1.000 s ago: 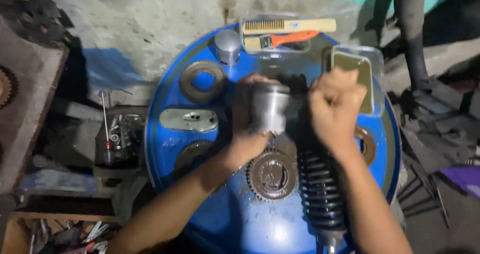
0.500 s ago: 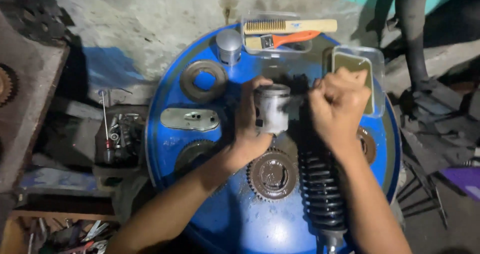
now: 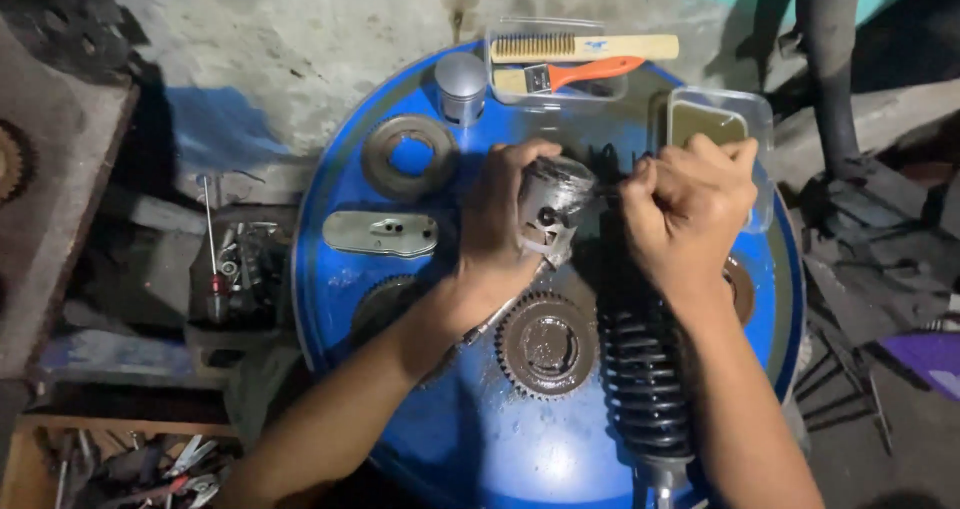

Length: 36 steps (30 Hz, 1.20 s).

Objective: Cleaning a motorcycle engine piston using a brush and cleaning fluid on a workbench

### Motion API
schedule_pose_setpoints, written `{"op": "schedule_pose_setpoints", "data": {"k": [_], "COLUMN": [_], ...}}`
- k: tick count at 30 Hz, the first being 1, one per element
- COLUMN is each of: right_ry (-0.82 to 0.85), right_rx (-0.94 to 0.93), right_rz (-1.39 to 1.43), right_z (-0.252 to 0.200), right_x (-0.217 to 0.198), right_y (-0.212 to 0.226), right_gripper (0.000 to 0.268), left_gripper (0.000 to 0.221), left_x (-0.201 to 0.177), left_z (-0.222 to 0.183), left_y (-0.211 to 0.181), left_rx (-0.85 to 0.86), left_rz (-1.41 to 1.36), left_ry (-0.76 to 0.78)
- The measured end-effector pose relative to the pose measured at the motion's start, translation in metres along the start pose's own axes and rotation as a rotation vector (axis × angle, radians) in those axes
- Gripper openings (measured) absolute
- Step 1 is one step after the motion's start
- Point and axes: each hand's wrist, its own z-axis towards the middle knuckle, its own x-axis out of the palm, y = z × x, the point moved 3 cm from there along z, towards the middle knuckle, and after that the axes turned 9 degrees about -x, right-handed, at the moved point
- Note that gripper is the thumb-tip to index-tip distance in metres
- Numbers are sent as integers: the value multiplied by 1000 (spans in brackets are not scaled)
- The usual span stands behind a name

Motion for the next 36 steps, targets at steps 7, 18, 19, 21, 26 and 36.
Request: {"op": "schedule_pose_setpoints", "data": {"k": [7,18,19,21,26,36], "right_ry": [-30,37,47,55,105,698], "right_rx": [64,105,95,85,212,958], "right_rz": [222,274,204,133,-578,-654], "right_z": [17,15,14,11,-15,-68], "right_x": [15,20,14,-2,-54,-65], "right_y": [28,16,11,-6,-76,-161], "right_gripper": [54,50,43,36,52,49], "left_gripper": [52,16,20,25,25,31], "left_x": [5,11,19,20,19,4], "left_z": [9,12,6,5,9,20], "left_y": [9,24,40,46,23,19], "left_rx": [-86,-657,-740,-822,-1201,-1025], "left_rz": [149,-844,-858,-871,-952,-1069], "left_ry": [-59,58,103,150,312,465]}}
